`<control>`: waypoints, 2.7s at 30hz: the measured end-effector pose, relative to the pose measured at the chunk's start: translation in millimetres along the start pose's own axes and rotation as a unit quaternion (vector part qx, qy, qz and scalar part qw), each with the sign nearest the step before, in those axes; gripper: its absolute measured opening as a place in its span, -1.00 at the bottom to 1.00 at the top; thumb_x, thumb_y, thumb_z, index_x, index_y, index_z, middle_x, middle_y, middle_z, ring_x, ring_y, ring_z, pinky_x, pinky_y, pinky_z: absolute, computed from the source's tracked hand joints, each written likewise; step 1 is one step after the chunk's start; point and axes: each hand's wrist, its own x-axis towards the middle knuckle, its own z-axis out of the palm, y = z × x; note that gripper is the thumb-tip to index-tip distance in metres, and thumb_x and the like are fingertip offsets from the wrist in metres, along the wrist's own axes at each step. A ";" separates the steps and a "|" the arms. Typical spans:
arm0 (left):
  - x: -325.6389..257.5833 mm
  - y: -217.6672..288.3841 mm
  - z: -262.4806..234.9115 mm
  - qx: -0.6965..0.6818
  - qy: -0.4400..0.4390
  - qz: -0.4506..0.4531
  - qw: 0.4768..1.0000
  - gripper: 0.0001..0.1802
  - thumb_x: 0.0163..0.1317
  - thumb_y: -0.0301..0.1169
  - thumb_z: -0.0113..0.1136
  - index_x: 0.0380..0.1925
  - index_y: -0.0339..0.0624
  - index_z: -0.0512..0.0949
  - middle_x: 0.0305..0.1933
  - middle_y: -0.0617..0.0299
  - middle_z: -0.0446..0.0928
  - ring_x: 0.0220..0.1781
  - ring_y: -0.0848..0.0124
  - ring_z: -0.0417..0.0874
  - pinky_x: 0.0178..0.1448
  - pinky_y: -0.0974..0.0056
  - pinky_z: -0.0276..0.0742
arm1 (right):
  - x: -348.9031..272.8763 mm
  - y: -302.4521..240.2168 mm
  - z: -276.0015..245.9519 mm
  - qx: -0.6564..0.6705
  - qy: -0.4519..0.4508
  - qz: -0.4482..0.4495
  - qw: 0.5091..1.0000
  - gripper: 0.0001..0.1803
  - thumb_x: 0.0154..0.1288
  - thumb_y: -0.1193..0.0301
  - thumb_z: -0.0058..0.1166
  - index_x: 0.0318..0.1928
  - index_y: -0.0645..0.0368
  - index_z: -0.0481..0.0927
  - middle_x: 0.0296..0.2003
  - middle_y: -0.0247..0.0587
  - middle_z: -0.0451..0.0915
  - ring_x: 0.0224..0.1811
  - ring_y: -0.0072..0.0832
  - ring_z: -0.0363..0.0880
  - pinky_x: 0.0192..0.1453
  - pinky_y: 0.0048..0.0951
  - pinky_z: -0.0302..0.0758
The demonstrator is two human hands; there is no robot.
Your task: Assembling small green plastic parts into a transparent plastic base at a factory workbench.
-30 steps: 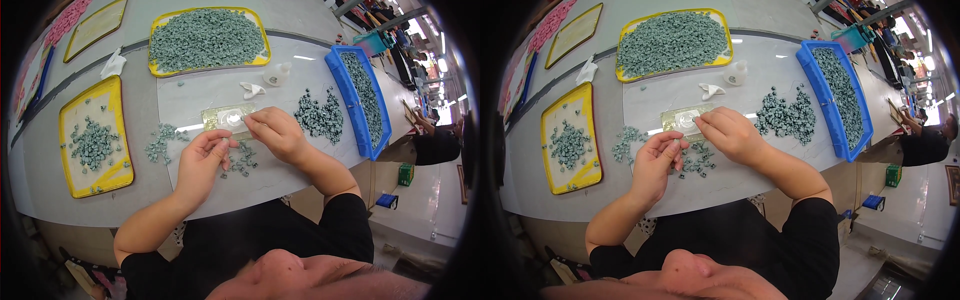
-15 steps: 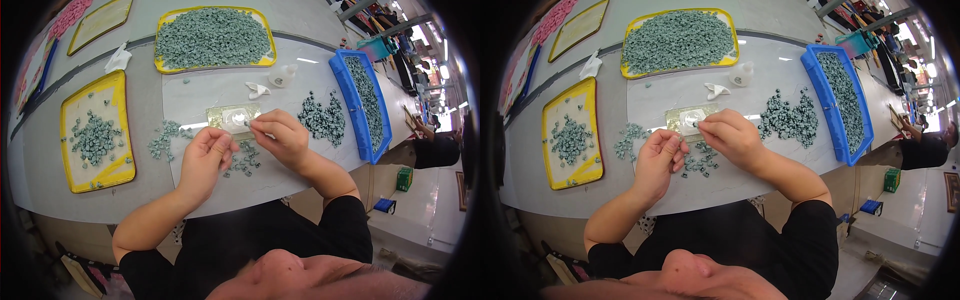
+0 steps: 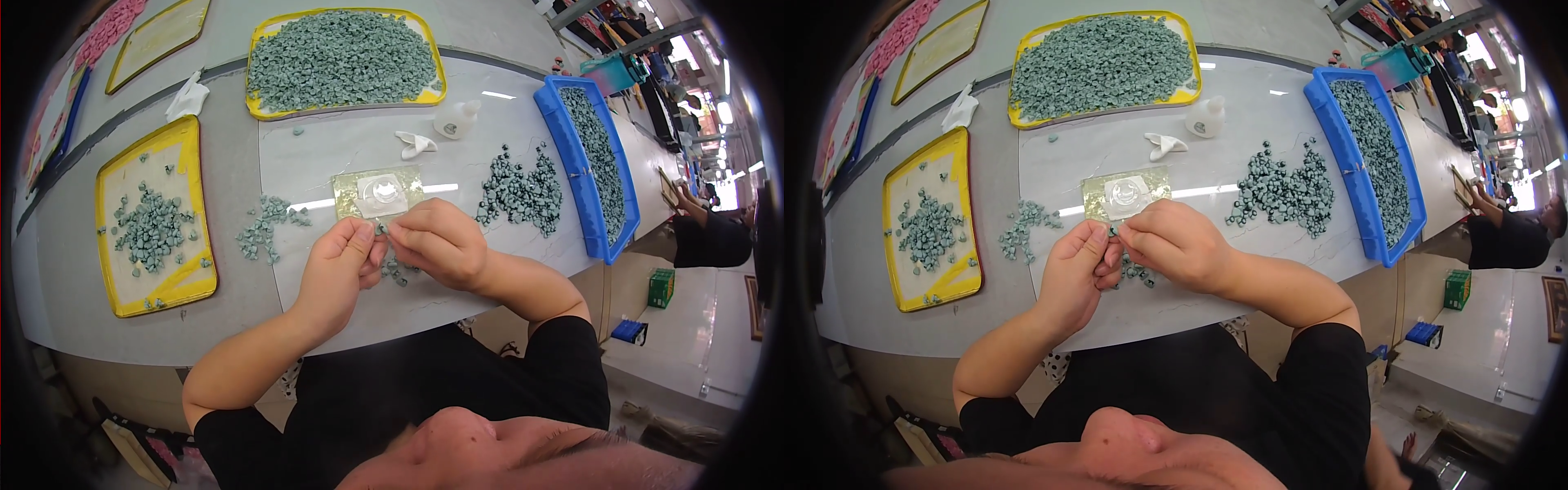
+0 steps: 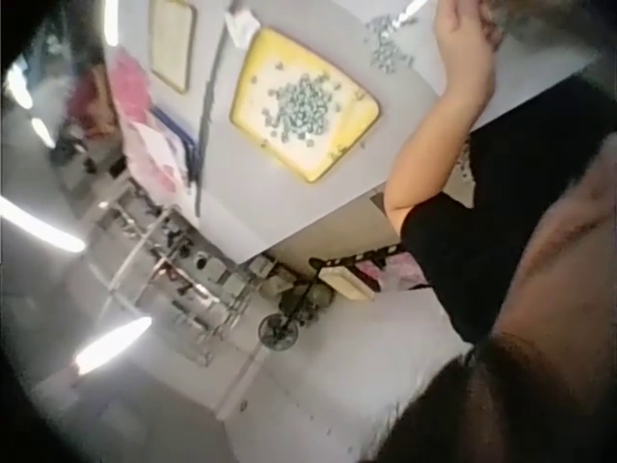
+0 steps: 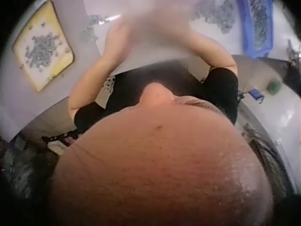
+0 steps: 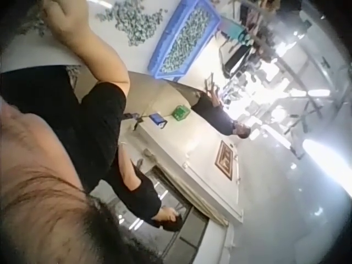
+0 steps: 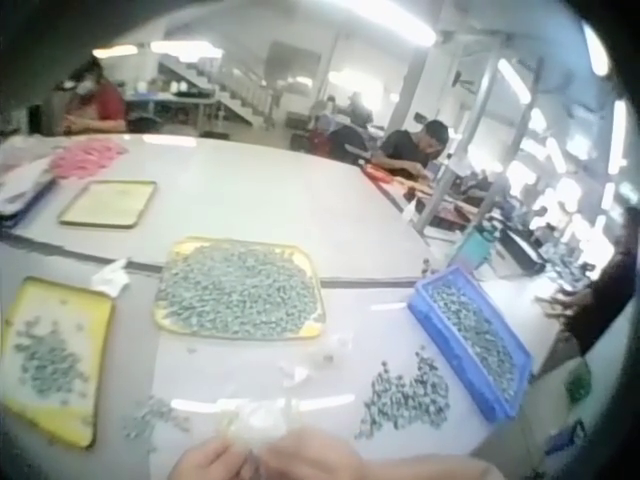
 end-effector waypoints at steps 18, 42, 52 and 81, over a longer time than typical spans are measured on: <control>-10.1 3.7 -4.5 0.189 0.041 0.125 0.973 -0.83 0.34 -0.36 -0.10 -0.33 -0.23 0.38 -0.44 0.34 0.42 -0.50 0.66 0.26 -0.43 0.54 0.22 | 6.7 -3.2 8.6 0.068 0.003 0.073 0.995 -0.72 -0.17 0.68 0.22 -0.32 0.30 0.58 -0.37 -0.12 0.56 -0.44 -0.37 0.54 -0.45 -0.51 0.49; -10.3 13.4 -8.9 0.141 0.027 0.069 0.987 -0.83 0.30 -0.39 -0.03 -0.41 -0.27 0.39 -0.50 0.30 0.47 -0.55 0.66 0.32 -0.46 0.53 0.27 | 5.6 -7.6 9.5 0.153 -0.020 0.248 0.956 -0.80 -0.10 0.66 0.20 -0.36 0.26 0.61 -0.38 -0.19 0.59 -0.39 -0.45 0.57 -0.36 -0.56 0.48; -3.5 9.0 -4.0 0.241 0.010 0.031 0.970 -0.83 0.30 -0.38 -0.02 -0.39 -0.27 0.38 -0.53 0.29 0.41 -0.62 0.67 0.18 -0.55 0.55 0.10 | 9.1 20.0 -40.2 0.035 -0.076 0.352 0.932 -0.85 0.09 0.61 0.08 -0.28 0.25 0.59 -0.38 -0.19 0.59 -0.39 -0.47 0.57 -0.30 -0.54 0.47; -92.2 17.0 -68.4 0.155 0.217 0.247 0.932 -0.87 0.20 -0.46 -0.10 -0.30 -0.27 0.36 -0.38 0.12 0.53 -0.39 0.37 0.53 -0.31 0.30 0.43 | -2.2 -57.0 -19.6 -0.153 -0.277 0.364 0.876 -0.82 0.08 0.59 0.04 -0.25 0.35 0.48 -0.41 -0.13 0.49 -0.38 -0.41 0.45 -0.22 -0.43 0.40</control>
